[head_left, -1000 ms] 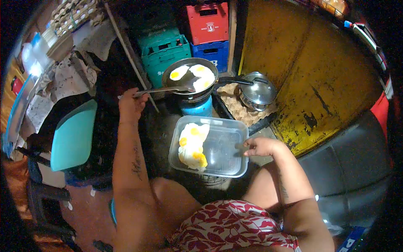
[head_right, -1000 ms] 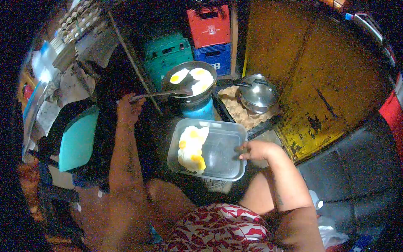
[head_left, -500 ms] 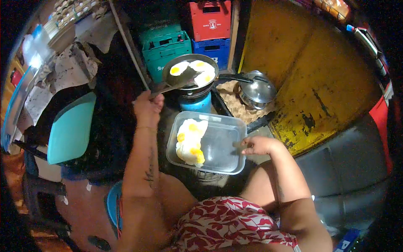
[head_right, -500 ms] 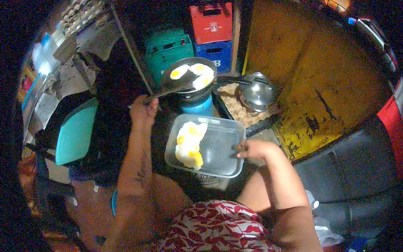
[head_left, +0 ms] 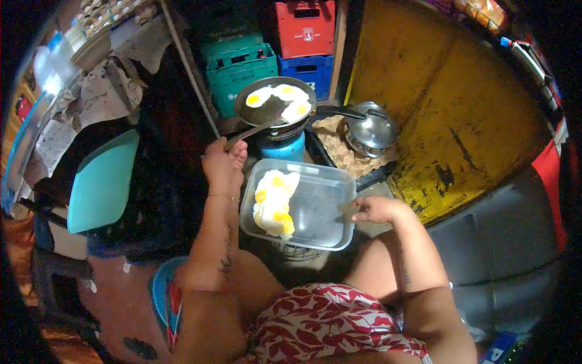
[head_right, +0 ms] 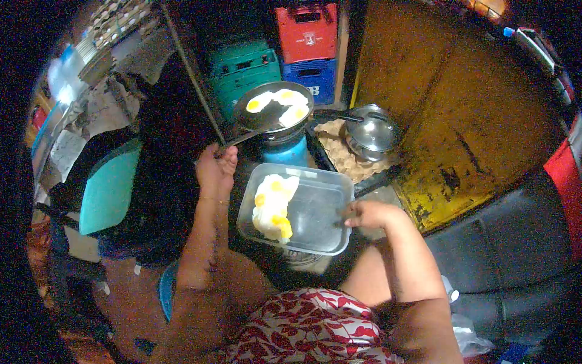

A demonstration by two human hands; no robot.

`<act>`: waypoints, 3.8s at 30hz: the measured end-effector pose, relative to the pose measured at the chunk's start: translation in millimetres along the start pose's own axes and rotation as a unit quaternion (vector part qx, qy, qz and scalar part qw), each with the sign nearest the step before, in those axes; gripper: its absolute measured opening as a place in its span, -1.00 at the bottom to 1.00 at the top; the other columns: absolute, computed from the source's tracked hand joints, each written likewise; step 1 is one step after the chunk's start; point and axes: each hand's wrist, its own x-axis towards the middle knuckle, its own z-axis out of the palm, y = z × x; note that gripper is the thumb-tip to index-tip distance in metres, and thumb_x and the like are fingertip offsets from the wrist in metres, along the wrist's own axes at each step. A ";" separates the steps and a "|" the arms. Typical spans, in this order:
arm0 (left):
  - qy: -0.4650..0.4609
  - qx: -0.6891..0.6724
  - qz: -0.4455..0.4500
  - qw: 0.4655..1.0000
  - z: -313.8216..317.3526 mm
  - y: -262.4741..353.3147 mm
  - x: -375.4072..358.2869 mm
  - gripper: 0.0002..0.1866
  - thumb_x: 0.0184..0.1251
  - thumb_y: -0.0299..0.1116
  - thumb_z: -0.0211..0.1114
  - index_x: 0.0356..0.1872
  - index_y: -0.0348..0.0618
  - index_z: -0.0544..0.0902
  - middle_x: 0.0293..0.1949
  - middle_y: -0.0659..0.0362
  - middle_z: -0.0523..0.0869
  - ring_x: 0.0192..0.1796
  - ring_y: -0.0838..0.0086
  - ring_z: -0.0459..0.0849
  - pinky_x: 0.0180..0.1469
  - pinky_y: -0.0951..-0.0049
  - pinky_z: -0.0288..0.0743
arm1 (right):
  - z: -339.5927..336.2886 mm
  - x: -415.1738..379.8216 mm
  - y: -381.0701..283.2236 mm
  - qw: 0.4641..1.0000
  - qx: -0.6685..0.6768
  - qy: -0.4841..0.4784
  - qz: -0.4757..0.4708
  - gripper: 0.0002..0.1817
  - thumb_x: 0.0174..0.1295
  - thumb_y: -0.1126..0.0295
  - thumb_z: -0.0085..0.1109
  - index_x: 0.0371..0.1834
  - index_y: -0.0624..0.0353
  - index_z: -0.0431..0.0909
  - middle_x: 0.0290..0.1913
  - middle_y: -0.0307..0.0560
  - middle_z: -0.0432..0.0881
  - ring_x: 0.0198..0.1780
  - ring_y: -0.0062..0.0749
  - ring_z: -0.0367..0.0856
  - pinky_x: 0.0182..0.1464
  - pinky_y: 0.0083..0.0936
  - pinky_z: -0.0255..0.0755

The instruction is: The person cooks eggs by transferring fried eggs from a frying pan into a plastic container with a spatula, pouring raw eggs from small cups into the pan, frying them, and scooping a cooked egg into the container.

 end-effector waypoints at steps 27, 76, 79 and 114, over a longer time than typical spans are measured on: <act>-0.036 -0.107 0.014 0.994 -48.3 13.4 32.4 -0.78 0.34 -0.36 0.12 -0.11 -0.29 0.41 -0.34 -0.05 0.65 -0.39 0.26 0.70 -0.39 0.40 0.64 | 3.8 11.5 5.1 1.000 -0.021 0.013 0.012 -0.37 0.20 0.00 0.28 0.22 0.19 0.45 0.03 0.18 0.63 0.06 -0.08 0.61 0.12 -0.33 0.44; -0.004 0.066 -0.112 0.991 -241.7 39.5 -45.8 -0.81 0.28 -0.37 0.20 -0.15 -0.20 0.48 -0.30 -0.20 0.68 -0.42 0.20 0.71 -0.53 0.46 0.55 | 41.4 40.8 -19.8 0.889 0.363 0.235 0.152 -0.43 0.14 0.48 0.10 0.28 0.19 0.24 -0.45 -0.03 0.54 -0.67 -0.38 0.46 -0.70 -0.39 0.42; -0.008 0.123 -0.065 0.990 -244.1 28.8 -44.4 -0.85 0.30 -0.39 0.16 -0.16 -0.17 0.48 -0.30 -0.18 0.69 -0.41 0.22 0.70 -0.51 0.44 0.52 | 40.2 40.5 -20.7 0.888 0.360 0.245 0.149 -0.39 0.12 0.47 0.11 0.30 0.20 0.22 -0.45 -0.02 0.55 -0.68 -0.38 0.47 -0.71 -0.39 0.42; -0.183 0.324 0.239 0.897 -194.1 58.7 -135.5 -0.89 0.33 -0.48 0.22 -0.20 -0.28 0.54 -0.19 -0.02 0.68 -0.26 0.40 0.69 -0.21 0.49 0.55 | 33.2 35.9 -24.1 0.880 0.395 0.224 0.139 -0.41 0.15 0.41 0.21 0.26 0.24 0.23 -0.39 0.02 0.58 -0.66 -0.36 0.53 -0.74 -0.42 0.45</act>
